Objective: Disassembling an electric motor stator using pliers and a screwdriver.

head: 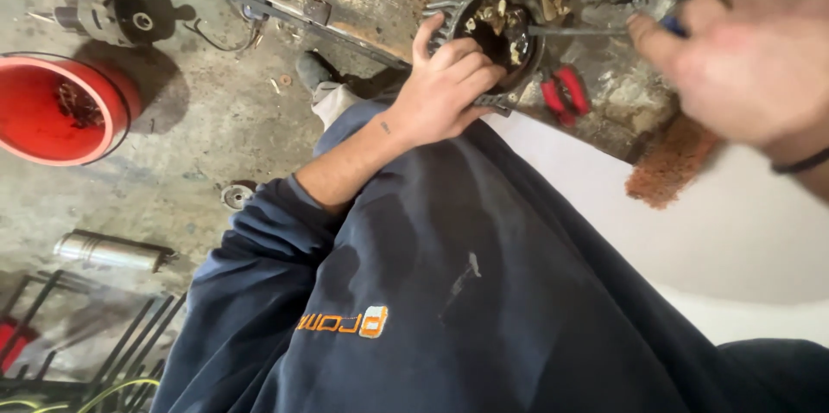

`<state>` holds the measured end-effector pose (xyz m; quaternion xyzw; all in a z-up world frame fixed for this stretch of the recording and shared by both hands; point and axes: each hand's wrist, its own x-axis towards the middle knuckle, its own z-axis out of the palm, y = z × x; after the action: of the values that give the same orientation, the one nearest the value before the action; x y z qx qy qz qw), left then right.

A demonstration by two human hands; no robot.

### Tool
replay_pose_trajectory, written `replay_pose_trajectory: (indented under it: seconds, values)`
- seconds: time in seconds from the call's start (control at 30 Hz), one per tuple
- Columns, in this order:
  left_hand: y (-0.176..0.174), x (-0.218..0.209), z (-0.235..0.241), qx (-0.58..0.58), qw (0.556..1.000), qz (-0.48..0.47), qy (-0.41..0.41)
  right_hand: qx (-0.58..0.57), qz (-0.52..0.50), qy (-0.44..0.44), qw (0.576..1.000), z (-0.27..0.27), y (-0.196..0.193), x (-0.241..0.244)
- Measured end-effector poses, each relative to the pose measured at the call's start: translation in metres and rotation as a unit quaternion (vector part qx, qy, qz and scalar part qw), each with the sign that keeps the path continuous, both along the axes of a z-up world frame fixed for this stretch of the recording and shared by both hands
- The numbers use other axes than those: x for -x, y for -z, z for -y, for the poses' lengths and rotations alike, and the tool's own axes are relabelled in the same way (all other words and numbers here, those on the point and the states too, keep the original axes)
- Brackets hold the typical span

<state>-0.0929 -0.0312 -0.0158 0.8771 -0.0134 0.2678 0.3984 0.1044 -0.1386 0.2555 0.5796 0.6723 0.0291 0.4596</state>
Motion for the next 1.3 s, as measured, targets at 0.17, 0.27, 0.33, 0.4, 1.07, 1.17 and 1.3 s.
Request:
replay_pose_trajectory:
  seconds: [0.17, 0.27, 0.33, 0.4, 1.07, 1.17, 1.3]
  values:
    - [-0.006, -0.001, -0.035, 0.005, 0.985, 0.016, 0.174, 0.13, -0.05, 0.077, 0.987, 0.057, 0.052, -0.05]
    - [-0.011, -0.006, -0.054, 0.003, 0.972, 0.011, 0.233, 0.014, -0.192, 0.133, 0.972, 0.11, 0.08, -0.045]
    - [-0.014, -0.01, -0.067, 0.008, 0.968, -0.005, 0.251, -0.067, -0.249, 0.157, 0.953, 0.124, 0.084, -0.028]
    - [-0.019, -0.016, -0.081, 0.015, 0.963, -0.021, 0.269, -0.148, -0.302, 0.18, 0.924, 0.13, 0.088, -0.008]
    - [-0.044, -0.085, -0.068, 0.063, 0.97, -0.235, -0.018, -0.329, -0.373, 0.415, 0.761, 0.089, 0.062, 0.09]
    - [-0.04, -0.085, -0.07, 0.08, 0.979, -0.189, -0.003, -0.349, -0.381, 0.423, 0.744, 0.106, 0.093, 0.083]
    - [-0.041, -0.087, -0.07, 0.094, 0.975, -0.2, -0.007, -0.372, -0.414, 0.404, 0.726, 0.135, 0.136, 0.062]
